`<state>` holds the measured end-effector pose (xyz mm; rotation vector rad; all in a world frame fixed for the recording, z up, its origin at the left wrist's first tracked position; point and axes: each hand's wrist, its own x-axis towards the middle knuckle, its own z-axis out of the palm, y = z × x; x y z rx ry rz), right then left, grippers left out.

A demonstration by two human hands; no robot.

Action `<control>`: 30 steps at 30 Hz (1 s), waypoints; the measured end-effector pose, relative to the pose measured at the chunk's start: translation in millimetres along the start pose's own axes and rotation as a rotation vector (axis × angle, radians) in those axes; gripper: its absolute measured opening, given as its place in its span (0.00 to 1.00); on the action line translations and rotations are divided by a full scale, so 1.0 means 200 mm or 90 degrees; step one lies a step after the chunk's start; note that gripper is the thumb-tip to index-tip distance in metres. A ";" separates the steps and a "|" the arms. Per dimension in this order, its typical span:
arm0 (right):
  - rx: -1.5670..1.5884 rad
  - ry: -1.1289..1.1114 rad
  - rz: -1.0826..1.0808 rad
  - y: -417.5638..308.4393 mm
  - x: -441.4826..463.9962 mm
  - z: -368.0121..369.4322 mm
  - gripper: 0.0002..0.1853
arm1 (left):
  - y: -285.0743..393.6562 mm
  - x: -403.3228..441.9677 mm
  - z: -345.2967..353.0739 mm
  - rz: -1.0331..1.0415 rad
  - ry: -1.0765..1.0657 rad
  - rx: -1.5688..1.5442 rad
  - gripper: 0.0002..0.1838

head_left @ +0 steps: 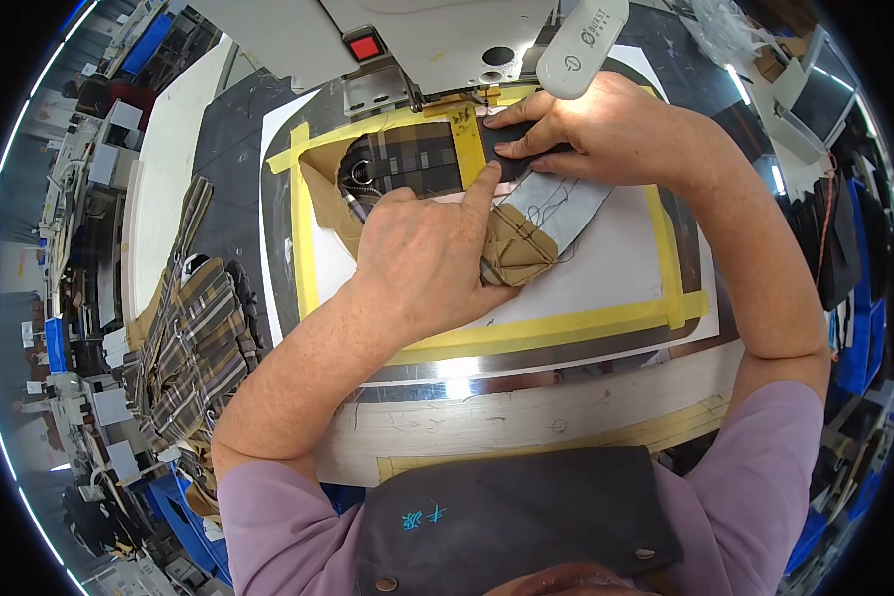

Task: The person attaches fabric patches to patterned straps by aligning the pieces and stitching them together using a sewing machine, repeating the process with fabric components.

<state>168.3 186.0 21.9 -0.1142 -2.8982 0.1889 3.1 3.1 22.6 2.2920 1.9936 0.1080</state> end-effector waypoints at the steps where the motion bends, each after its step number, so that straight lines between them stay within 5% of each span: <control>1: -0.009 0.000 -0.010 0.00 0.01 0.00 0.13 | 0.00 0.00 0.00 0.015 0.005 0.002 0.43; 30: -0.052 -0.005 0.029 0.02 0.01 0.02 0.12 | -0.04 0.05 0.03 0.061 0.038 0.009 0.41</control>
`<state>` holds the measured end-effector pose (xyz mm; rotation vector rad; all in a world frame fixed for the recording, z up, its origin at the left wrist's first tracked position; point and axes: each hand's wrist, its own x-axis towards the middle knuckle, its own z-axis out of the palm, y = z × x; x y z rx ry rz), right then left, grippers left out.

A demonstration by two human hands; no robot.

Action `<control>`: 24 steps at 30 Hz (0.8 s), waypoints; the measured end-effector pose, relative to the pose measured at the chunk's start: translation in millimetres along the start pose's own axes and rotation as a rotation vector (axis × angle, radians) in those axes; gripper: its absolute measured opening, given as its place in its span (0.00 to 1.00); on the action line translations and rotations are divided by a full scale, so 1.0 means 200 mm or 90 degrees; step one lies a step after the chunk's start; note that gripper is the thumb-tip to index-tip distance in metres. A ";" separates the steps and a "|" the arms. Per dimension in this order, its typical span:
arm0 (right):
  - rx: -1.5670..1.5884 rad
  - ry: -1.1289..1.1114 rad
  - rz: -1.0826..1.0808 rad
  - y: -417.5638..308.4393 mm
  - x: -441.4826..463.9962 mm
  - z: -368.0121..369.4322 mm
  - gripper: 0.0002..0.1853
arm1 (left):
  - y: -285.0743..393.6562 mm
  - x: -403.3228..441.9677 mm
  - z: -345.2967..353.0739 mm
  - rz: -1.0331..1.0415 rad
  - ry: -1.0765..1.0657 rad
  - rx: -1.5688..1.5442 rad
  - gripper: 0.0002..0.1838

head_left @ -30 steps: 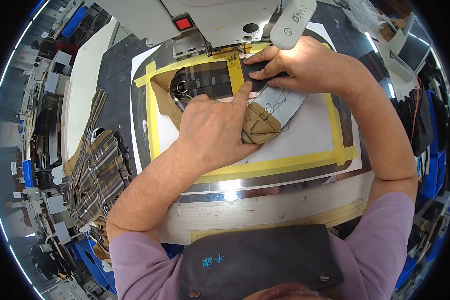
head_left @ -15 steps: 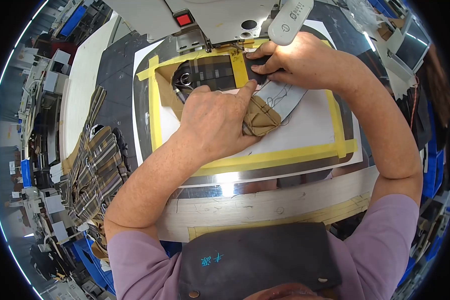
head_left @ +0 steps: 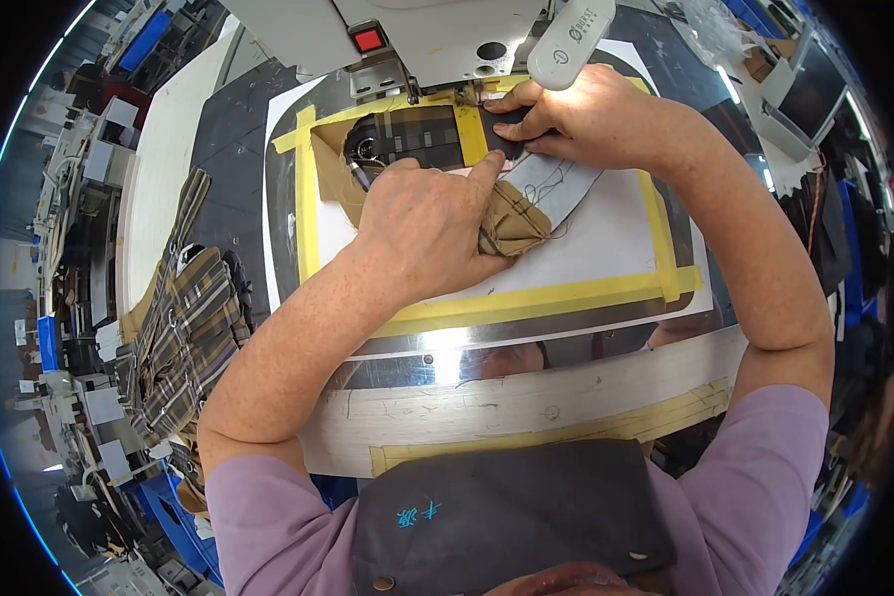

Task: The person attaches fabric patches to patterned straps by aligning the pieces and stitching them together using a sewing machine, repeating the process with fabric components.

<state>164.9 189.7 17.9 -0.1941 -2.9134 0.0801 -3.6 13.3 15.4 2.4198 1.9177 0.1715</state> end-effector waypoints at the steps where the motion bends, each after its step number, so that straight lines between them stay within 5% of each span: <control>1: 0.001 0.000 -0.005 0.00 0.00 -0.01 0.11 | 0.00 0.00 0.00 0.006 0.001 -0.004 0.41; 12: -0.009 0.009 0.011 0.10 0.06 0.05 0.16 | -0.04 0.07 0.01 0.001 0.028 0.054 0.39; 24: 0.032 -0.105 0.156 0.13 0.19 -0.01 0.16 | -0.17 0.09 0.10 0.158 0.217 0.077 0.25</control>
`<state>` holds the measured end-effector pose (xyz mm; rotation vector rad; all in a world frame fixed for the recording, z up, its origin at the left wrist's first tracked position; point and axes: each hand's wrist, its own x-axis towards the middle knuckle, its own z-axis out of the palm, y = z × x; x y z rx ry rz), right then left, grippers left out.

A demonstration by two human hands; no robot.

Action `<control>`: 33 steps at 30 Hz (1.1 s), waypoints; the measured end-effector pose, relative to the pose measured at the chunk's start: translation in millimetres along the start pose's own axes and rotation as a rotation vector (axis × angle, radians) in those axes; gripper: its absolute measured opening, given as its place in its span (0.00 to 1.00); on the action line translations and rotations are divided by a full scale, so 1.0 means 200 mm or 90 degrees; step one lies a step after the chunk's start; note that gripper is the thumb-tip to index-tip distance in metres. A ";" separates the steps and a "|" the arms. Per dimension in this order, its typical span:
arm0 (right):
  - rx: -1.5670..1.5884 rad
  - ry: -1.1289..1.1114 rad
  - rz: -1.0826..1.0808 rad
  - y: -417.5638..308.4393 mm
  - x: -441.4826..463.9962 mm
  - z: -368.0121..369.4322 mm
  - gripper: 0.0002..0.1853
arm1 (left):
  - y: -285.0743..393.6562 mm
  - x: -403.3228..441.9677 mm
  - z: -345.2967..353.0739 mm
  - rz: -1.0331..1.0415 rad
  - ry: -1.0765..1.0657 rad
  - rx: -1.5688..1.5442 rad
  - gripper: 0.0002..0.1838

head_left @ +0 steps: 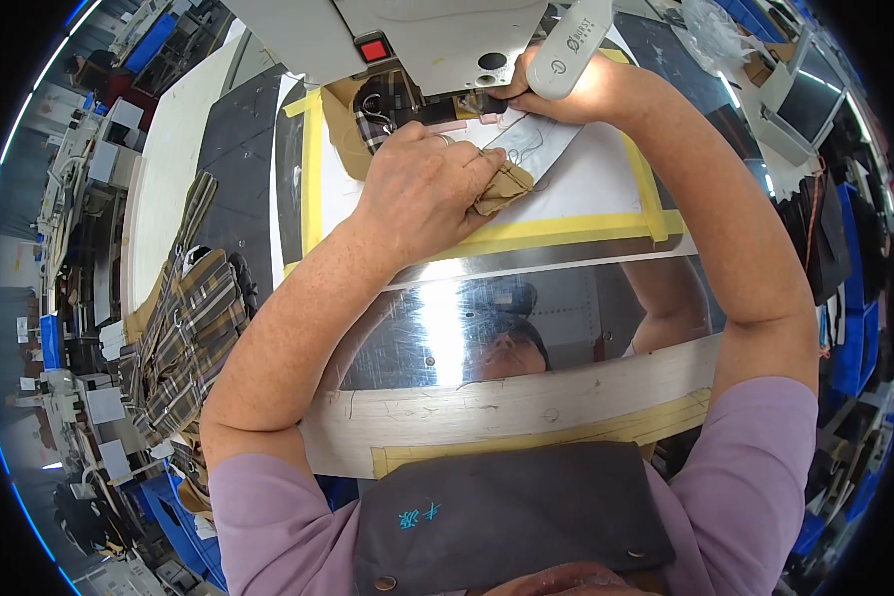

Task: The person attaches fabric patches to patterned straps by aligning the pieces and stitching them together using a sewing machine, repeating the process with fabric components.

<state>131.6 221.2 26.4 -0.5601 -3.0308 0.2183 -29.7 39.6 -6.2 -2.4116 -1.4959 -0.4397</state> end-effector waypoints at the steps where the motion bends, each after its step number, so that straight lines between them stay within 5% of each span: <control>1: 0.010 0.013 -0.010 0.00 -0.01 0.01 0.17 | 0.00 0.00 -0.01 -0.002 -0.003 -0.001 0.25; 24: 0.094 0.099 -0.033 -0.01 -0.16 0.10 0.27 | 0.06 -0.08 -0.26 -0.114 -0.102 -0.051 0.22; 27: 0.131 0.054 -0.025 -0.10 -0.25 0.08 0.29 | 0.04 -0.13 -0.27 -0.155 0.036 -0.091 0.21; 31: 0.168 0.073 -0.013 -0.16 -0.31 0.12 0.29 | -0.09 -0.17 -0.25 -0.314 0.102 -0.083 0.22; 33: 0.187 0.092 -0.014 -0.17 -0.33 0.12 0.28 | -0.19 -0.21 -0.23 -0.462 0.005 -0.211 0.29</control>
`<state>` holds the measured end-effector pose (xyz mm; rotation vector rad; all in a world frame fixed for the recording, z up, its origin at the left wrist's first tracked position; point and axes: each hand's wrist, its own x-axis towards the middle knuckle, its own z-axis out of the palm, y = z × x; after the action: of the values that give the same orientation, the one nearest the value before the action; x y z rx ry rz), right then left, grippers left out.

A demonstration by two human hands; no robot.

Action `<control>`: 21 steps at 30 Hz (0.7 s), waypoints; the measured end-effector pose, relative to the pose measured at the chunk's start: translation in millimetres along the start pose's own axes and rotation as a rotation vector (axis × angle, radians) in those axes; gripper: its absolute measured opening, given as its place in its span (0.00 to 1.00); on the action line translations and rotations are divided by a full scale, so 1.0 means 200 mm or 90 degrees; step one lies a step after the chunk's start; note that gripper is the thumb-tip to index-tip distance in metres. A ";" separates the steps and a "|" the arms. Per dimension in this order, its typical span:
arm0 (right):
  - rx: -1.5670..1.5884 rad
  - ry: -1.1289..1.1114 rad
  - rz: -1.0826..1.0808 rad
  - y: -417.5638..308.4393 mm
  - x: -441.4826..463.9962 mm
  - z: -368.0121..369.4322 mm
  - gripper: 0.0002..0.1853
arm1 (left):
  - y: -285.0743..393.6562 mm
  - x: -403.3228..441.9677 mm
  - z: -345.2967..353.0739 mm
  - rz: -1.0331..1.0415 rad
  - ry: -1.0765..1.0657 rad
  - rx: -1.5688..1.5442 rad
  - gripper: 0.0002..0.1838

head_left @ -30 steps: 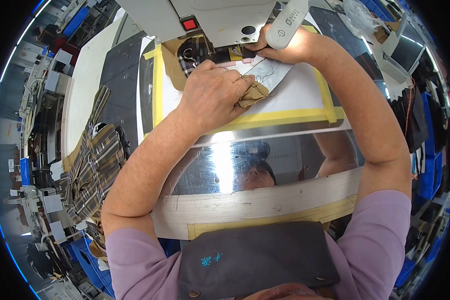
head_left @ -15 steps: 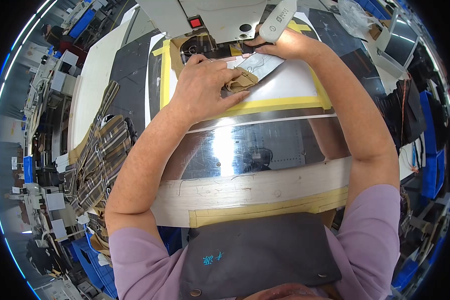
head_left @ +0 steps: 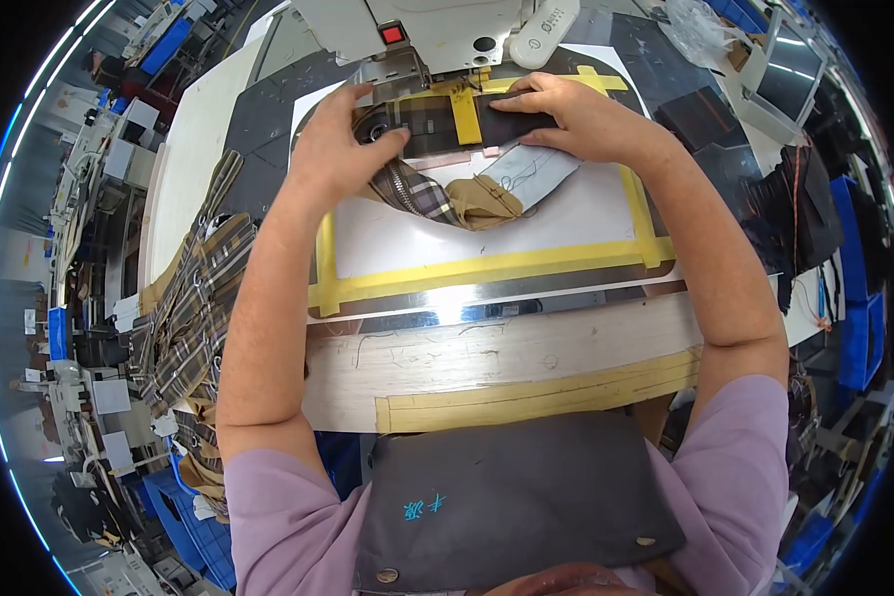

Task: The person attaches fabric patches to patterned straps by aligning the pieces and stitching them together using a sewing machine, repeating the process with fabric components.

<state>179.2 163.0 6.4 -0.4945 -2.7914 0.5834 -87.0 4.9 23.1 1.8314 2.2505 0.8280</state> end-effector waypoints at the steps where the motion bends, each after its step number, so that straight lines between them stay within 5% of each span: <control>1: 0.023 0.006 0.003 0.00 -0.01 0.00 0.27 | -0.12 0.05 0.01 -0.060 -0.061 -0.083 0.30; 3: 0.061 0.008 -0.007 -0.01 -0.02 -0.01 0.28 | -0.13 0.06 0.00 -0.165 -0.150 -0.311 0.27; 8: 0.202 -0.117 -0.042 -0.10 -0.14 -0.07 0.30 | -0.11 -0.05 -0.13 -0.116 -0.431 -0.395 0.14; 12: 0.275 0.098 -0.113 -0.17 -0.17 -0.04 0.34 | -0.10 -0.12 -0.09 -0.100 -0.327 -0.540 0.12; 16: 0.215 0.195 -0.040 -0.13 -0.12 0.04 0.30 | -0.08 -0.05 -0.01 -0.159 -0.214 -0.719 0.13; 21: 0.106 0.314 -0.030 -0.03 -0.09 0.12 0.33 | -0.08 0.01 0.12 -0.146 -0.126 -0.639 0.13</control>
<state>185.5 142.9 -15.9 -0.4614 -2.2622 0.5837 -90.7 12.6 -3.4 1.0884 1.4216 1.3141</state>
